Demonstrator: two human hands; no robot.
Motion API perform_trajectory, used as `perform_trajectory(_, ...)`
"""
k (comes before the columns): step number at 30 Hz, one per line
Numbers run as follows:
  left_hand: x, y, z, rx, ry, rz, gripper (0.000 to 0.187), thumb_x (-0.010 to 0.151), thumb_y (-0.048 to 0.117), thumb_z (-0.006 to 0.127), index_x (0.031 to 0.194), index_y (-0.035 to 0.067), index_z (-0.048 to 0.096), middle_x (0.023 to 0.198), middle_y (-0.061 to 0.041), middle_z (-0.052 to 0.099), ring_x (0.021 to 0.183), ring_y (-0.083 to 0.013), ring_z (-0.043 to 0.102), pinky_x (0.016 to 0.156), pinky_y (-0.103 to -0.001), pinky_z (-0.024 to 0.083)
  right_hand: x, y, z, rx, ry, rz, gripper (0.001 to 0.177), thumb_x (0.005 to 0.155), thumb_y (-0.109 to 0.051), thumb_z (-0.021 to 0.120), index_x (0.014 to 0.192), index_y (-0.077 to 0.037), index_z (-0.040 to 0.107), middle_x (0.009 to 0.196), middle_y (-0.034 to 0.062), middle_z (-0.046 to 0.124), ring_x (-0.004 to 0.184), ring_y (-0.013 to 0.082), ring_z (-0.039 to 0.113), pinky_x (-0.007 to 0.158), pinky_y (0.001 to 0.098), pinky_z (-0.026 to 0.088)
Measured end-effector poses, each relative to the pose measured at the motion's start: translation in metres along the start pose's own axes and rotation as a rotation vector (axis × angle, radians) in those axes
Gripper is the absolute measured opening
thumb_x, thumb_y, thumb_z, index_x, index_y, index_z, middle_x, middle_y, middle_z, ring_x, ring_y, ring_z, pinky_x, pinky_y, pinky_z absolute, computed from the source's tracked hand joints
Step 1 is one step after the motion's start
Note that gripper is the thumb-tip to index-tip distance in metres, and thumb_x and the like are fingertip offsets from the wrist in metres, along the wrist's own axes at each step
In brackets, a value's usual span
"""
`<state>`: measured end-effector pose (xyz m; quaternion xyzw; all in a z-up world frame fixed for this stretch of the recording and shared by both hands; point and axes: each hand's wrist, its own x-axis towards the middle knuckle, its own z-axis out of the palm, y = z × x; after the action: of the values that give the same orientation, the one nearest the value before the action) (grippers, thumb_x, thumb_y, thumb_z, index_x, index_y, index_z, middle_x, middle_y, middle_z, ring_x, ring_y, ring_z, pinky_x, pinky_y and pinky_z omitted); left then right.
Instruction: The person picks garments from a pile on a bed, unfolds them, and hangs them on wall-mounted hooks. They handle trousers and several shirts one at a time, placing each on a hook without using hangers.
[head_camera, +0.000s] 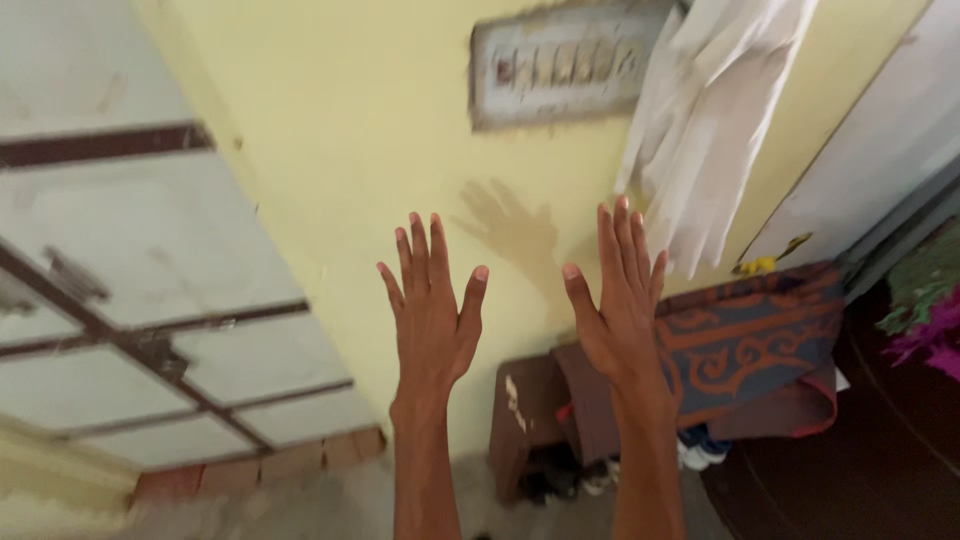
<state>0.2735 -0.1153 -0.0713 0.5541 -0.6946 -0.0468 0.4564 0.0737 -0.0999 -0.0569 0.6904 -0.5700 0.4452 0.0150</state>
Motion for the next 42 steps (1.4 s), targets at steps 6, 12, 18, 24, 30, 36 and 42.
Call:
perform_trajectory(6, -0.072, -0.009, -0.022, 0.107, -0.006, -0.111, 0.073, 0.108, 0.046, 0.042, 0.164, 0.007, 0.019, 0.173, -0.016, 0.016, 0.160, -0.0351, 0.009, 0.126, -0.060, 0.002, -0.047, -0.026, 0.015, 0.127, -0.191, -0.023, 0.069, 0.108, -0.048, 0.040, 0.165, -0.013, 0.023, 0.174, 0.0106, 0.017, 0.162, 0.0325, 0.008, 0.124, 0.0621, -0.004)
perform_trajectory(12, -0.126, -0.035, -0.073, 0.261, 0.077, -0.261, 0.072, 0.108, 0.044, 0.045, 0.164, 0.006, 0.020, 0.172, -0.015, 0.017, 0.160, -0.0348, 0.011, 0.125, -0.061, 0.004, -0.069, -0.071, 0.048, 0.264, -0.372, -0.121, 0.067, 0.109, -0.046, 0.040, 0.165, -0.012, 0.023, 0.174, 0.0107, 0.017, 0.161, 0.0313, 0.008, 0.125, 0.0608, -0.004)
perform_trajectory(18, -0.183, -0.061, -0.143, 0.394, 0.253, -0.371, 0.073, 0.107, 0.044, 0.047, 0.164, 0.006, 0.021, 0.172, -0.016, 0.019, 0.160, -0.0348, 0.013, 0.125, -0.061, 0.005, -0.087, -0.146, 0.091, 0.371, -0.500, -0.294, 0.065, 0.108, -0.042, 0.043, 0.164, -0.014, 0.026, 0.173, 0.0088, 0.021, 0.161, 0.0296, 0.011, 0.125, 0.0597, -0.003)
perform_trajectory(24, -0.243, -0.084, -0.228, 0.483, 0.378, -0.535, 0.074, 0.107, 0.044, 0.049, 0.164, 0.005, 0.020, 0.171, -0.017, 0.020, 0.160, -0.0356, 0.014, 0.126, -0.060, 0.006, -0.126, -0.249, 0.129, 0.538, -0.642, -0.460, 0.067, 0.106, -0.042, 0.047, 0.164, -0.014, 0.027, 0.173, 0.0084, 0.020, 0.160, 0.0284, 0.012, 0.125, 0.0592, -0.002)
perform_trajectory(30, -0.319, -0.100, -0.317, 0.597, 0.472, -0.666, 0.074, 0.107, 0.041, 0.050, 0.163, 0.005, 0.020, 0.171, -0.018, 0.019, 0.159, -0.0355, 0.013, 0.126, -0.059, 0.004, -0.188, -0.345, 0.152, 0.631, -0.749, -0.596, 0.066, 0.107, -0.044, 0.046, 0.163, -0.015, 0.027, 0.173, 0.0086, 0.020, 0.161, 0.0279, 0.012, 0.125, 0.0599, -0.003)
perform_trajectory(36, -0.388, -0.105, -0.388, 0.709, 0.572, -0.772, 0.073, 0.107, 0.042, 0.049, 0.164, 0.007, 0.019, 0.171, -0.016, 0.019, 0.159, -0.0331, 0.014, 0.126, -0.057, 0.005, -0.243, -0.422, 0.169, 0.731, -0.850, -0.687, 0.067, 0.106, -0.046, 0.043, 0.164, -0.015, 0.027, 0.173, 0.0081, 0.018, 0.160, 0.0270, 0.010, 0.124, 0.0600, -0.003)
perform_trajectory(42, -0.441, -0.103, -0.428, 0.764, 0.638, -0.871, 0.072, 0.107, 0.042, 0.049, 0.163, 0.007, 0.021, 0.171, -0.016, 0.020, 0.159, -0.0329, 0.013, 0.126, -0.056, 0.005, -0.293, -0.481, 0.182, 0.747, -0.917, -0.809, 0.070, 0.105, -0.051, 0.044, 0.162, -0.015, 0.029, 0.172, 0.0075, 0.020, 0.160, 0.0272, 0.010, 0.123, 0.0607, -0.005)
